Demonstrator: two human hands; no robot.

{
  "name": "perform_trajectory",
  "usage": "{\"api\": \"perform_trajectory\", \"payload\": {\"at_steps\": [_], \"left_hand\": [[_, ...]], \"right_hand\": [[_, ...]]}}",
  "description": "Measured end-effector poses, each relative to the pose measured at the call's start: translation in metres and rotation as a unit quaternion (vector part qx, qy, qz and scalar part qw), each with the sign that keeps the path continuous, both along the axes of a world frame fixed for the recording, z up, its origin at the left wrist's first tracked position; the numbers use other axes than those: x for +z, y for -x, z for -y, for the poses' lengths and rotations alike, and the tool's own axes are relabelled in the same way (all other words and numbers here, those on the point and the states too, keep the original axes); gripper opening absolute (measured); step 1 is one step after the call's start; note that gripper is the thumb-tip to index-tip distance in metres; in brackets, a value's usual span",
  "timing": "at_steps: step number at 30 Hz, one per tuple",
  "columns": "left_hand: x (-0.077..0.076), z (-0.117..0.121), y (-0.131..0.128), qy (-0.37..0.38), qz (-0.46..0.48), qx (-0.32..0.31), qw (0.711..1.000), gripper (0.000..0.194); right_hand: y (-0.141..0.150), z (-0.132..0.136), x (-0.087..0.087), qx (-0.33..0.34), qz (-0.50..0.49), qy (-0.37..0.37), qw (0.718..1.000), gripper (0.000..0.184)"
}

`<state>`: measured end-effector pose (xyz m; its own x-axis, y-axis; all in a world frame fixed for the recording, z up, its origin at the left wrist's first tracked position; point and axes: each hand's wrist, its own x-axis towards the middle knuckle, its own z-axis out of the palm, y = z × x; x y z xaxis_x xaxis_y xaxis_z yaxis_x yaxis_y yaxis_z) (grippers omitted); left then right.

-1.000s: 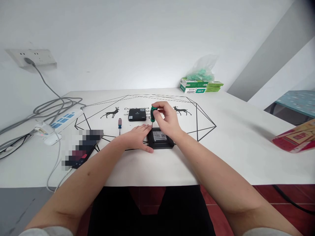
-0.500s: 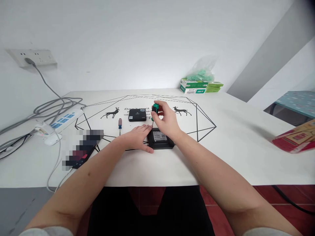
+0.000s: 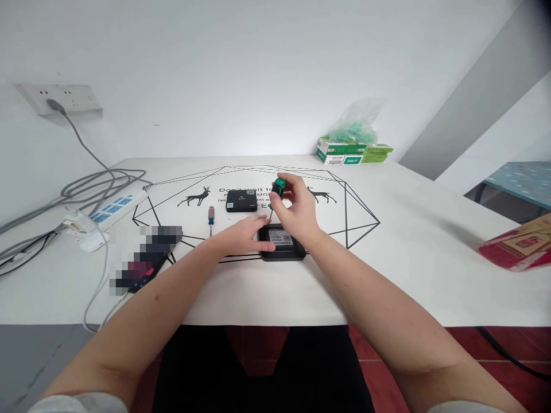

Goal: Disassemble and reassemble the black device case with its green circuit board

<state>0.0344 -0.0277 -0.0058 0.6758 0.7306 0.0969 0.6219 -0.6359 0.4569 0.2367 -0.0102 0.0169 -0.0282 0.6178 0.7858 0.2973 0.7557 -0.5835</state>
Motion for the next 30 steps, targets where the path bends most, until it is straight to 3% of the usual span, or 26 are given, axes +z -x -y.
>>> {"api": "perform_trajectory", "payload": {"at_steps": [3, 5, 15, 22, 30], "left_hand": [[-0.004, -0.003, -0.005, -0.054, 0.075, 0.019, 0.996, 0.03], [-0.006, -0.006, -0.006, -0.08, 0.082, 0.036, 0.993, 0.019], [-0.01, -0.007, -0.004, -0.092, 0.049, 0.065, 0.992, 0.017], [-0.009, -0.007, -0.003, -0.097, 0.069, 0.021, 0.993, 0.02], [-0.007, -0.005, -0.005, -0.084, 0.062, 0.029, 0.994, 0.019]], "right_hand": [[0.0, 0.002, 0.0, 0.0, -0.018, -0.003, 1.0, 0.037], [0.0, 0.003, 0.001, 0.001, -0.027, -0.004, 1.0, 0.037], [0.002, 0.001, 0.001, 0.001, -0.015, 0.005, 1.0, 0.037], [0.001, -0.004, -0.001, -0.012, 0.005, 0.023, 1.0, 0.037], [0.0, -0.007, -0.002, -0.023, 0.018, 0.004, 1.0, 0.037]]}}
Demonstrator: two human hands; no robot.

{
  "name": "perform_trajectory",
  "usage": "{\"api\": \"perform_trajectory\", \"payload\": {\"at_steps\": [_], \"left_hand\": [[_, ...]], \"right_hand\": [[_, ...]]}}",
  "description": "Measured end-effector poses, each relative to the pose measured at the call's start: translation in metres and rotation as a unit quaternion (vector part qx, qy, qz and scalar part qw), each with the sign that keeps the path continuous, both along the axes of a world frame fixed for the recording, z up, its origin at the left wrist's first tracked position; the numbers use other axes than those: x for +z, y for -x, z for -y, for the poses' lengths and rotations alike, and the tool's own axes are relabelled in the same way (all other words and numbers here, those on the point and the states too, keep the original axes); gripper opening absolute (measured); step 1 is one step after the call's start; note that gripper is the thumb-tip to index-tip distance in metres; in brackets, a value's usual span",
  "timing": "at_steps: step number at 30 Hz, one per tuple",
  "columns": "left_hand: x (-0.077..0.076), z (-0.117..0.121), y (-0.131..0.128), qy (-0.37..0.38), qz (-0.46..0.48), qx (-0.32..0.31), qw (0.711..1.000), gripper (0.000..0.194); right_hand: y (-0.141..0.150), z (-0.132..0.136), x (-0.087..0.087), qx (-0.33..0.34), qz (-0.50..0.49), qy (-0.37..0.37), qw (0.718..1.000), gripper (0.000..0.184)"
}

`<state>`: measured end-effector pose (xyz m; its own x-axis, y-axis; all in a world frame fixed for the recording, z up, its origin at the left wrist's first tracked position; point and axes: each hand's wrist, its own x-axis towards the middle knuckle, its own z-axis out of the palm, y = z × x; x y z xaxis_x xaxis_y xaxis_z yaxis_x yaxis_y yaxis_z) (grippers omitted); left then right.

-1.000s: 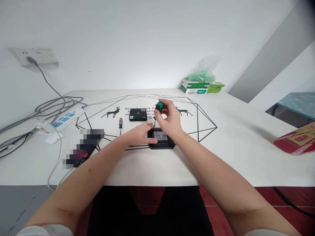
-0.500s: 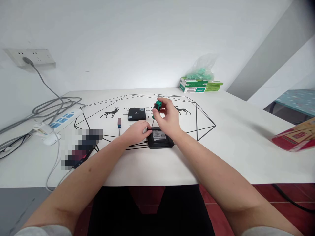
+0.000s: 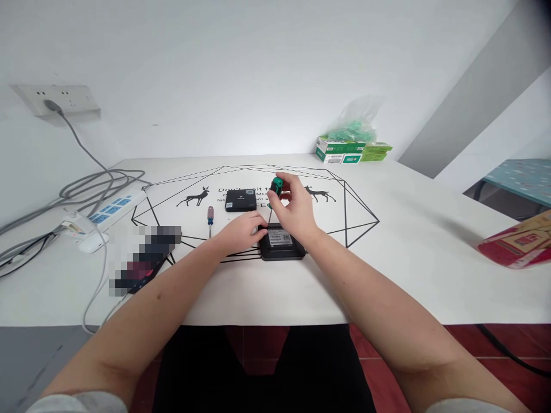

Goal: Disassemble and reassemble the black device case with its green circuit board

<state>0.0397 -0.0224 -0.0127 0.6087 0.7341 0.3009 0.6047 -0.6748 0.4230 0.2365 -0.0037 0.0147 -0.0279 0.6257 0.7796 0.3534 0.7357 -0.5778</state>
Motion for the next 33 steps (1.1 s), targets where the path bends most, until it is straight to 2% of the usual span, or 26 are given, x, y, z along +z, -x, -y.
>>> {"api": "perform_trajectory", "payload": {"at_steps": [22, 33], "left_hand": [[-0.005, -0.0039, 0.0039, -0.003, -0.007, 0.012, 1.0, 0.02], [-0.0018, -0.0015, 0.0034, 0.004, -0.005, 0.013, 1.0, 0.018]], "right_hand": [[0.0009, 0.0, -0.0013, 0.011, -0.005, 0.005, 1.0, 0.038], [0.0008, 0.0007, -0.0001, 0.008, -0.009, 0.014, 1.0, 0.037]]}}
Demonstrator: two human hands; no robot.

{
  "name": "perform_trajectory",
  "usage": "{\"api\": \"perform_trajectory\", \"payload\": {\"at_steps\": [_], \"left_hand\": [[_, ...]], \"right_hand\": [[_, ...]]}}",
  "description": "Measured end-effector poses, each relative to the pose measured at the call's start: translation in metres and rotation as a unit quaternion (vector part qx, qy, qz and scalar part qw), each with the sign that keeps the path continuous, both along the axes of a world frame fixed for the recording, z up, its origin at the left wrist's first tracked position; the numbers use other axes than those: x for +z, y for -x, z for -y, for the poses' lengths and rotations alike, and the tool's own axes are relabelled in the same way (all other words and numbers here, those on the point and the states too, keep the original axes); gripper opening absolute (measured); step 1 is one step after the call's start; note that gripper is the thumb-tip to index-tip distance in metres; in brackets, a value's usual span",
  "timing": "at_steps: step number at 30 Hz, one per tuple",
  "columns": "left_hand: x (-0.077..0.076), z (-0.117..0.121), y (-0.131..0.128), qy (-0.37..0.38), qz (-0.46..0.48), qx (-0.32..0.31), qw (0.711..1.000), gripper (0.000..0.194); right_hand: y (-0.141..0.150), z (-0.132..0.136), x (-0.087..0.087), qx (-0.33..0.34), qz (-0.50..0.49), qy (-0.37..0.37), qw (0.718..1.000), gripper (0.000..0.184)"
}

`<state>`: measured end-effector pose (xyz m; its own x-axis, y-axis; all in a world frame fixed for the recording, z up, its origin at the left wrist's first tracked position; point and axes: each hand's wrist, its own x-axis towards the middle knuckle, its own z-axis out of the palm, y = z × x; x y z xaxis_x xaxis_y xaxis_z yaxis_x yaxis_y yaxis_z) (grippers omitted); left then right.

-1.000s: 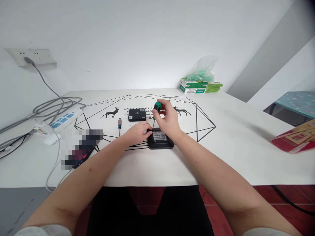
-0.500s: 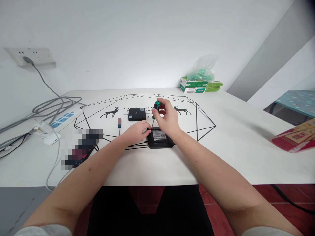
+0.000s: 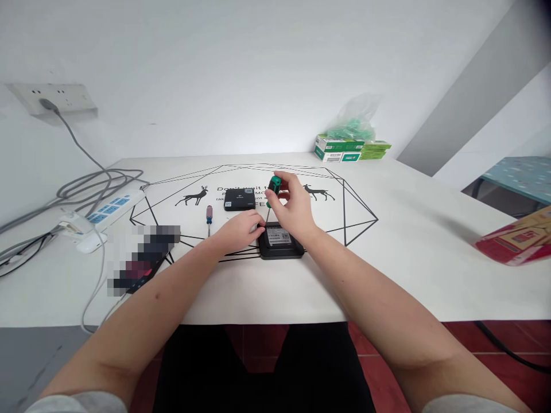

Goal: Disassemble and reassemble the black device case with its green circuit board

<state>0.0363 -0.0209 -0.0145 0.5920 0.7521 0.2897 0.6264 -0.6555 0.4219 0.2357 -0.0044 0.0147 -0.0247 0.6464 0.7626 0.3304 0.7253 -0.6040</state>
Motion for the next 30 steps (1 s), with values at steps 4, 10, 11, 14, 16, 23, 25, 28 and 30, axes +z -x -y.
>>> {"api": "perform_trajectory", "payload": {"at_steps": [4, 10, 11, 14, 16, 23, 25, 28, 30], "left_hand": [[0.002, 0.001, 0.0, 0.002, -0.006, 0.0, 1.0, 0.017], [0.003, 0.003, 0.0, -0.008, -0.039, 0.023, 0.999, 0.02], [0.003, 0.003, 0.001, -0.012, -0.046, 0.027, 0.999, 0.021], [0.004, 0.003, 0.001, -0.024, -0.061, 0.025, 0.998, 0.022], [0.005, 0.003, 0.001, -0.027, -0.069, 0.017, 0.997, 0.023], [0.008, 0.005, -0.001, -0.01, -0.082, -0.003, 0.997, 0.026], [0.009, 0.006, -0.001, -0.002, -0.087, -0.007, 0.996, 0.028], [0.011, 0.007, -0.001, 0.011, -0.095, -0.012, 0.995, 0.034], [0.013, 0.009, -0.001, 0.022, -0.097, -0.014, 0.995, 0.039]], "right_hand": [[0.001, -0.001, -0.001, 0.002, -0.014, 0.008, 1.0, 0.038], [0.001, 0.0, 0.0, 0.002, 0.006, -0.014, 1.0, 0.039], [0.0, 0.0, 0.0, 0.004, 0.007, -0.014, 1.0, 0.038], [0.0, -0.001, -0.001, 0.005, 0.006, -0.011, 1.0, 0.038], [-0.001, -0.002, -0.002, 0.001, 0.011, -0.016, 1.0, 0.038], [-0.002, 0.001, -0.003, 0.0, 0.043, -0.057, 0.997, 0.039], [-0.002, 0.0, -0.003, 0.001, 0.036, -0.051, 0.998, 0.039], [-0.001, -0.001, -0.004, -0.002, 0.027, -0.039, 0.999, 0.038], [-0.001, -0.001, -0.004, -0.002, 0.032, -0.036, 0.999, 0.039]]}}
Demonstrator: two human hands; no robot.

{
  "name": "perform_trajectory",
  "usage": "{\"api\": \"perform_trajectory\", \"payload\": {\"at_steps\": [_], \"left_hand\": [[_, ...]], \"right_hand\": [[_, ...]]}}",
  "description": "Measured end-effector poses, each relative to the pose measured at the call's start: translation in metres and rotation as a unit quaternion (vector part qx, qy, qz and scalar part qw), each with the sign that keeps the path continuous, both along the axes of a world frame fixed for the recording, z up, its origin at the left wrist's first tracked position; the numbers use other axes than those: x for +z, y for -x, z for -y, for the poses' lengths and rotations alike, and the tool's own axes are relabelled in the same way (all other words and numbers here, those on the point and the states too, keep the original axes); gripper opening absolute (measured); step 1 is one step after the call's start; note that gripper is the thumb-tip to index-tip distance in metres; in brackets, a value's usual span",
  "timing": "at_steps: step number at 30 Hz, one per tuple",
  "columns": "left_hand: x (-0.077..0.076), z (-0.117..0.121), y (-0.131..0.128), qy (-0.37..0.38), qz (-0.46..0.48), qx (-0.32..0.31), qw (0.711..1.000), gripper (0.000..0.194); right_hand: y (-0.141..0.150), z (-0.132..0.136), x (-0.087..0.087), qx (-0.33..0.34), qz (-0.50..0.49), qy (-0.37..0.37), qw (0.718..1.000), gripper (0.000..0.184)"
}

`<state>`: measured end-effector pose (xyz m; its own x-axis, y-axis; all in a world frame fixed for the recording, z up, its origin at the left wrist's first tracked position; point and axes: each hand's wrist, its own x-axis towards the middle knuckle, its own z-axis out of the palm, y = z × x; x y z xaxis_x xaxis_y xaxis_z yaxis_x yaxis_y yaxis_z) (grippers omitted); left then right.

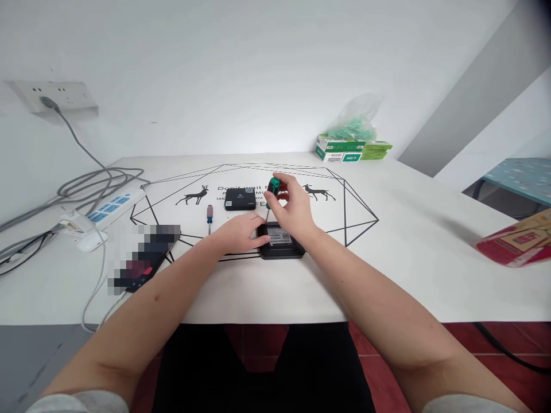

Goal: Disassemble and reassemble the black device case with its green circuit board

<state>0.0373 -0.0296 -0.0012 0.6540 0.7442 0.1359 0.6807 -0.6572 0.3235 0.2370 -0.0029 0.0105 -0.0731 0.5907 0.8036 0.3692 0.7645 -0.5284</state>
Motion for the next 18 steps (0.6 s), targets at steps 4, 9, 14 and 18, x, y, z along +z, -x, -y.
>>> {"api": "perform_trajectory", "payload": {"at_steps": [4, 9, 14, 18], "left_hand": [[0.0023, 0.001, -0.0006, 0.012, 0.001, -0.008, 1.0, 0.042], [0.0004, -0.0004, -0.0012, 0.011, -0.005, -0.007, 1.0, 0.045], [-0.0013, -0.0015, -0.0008, 0.002, -0.009, -0.006, 1.0, 0.045], [-0.0011, -0.0015, 0.0005, -0.002, -0.011, -0.008, 1.0, 0.044]], "right_hand": [[-0.0001, 0.0023, 0.0002, 0.008, 0.009, 0.008, 1.0, 0.039], [0.0002, 0.0051, 0.0027, 0.005, -0.001, 0.012, 1.0, 0.038], [-0.0003, 0.0049, 0.004, 0.002, -0.006, 0.013, 1.0, 0.038], [-0.0008, 0.0031, 0.0032, -0.005, -0.016, 0.009, 1.0, 0.037]]}}
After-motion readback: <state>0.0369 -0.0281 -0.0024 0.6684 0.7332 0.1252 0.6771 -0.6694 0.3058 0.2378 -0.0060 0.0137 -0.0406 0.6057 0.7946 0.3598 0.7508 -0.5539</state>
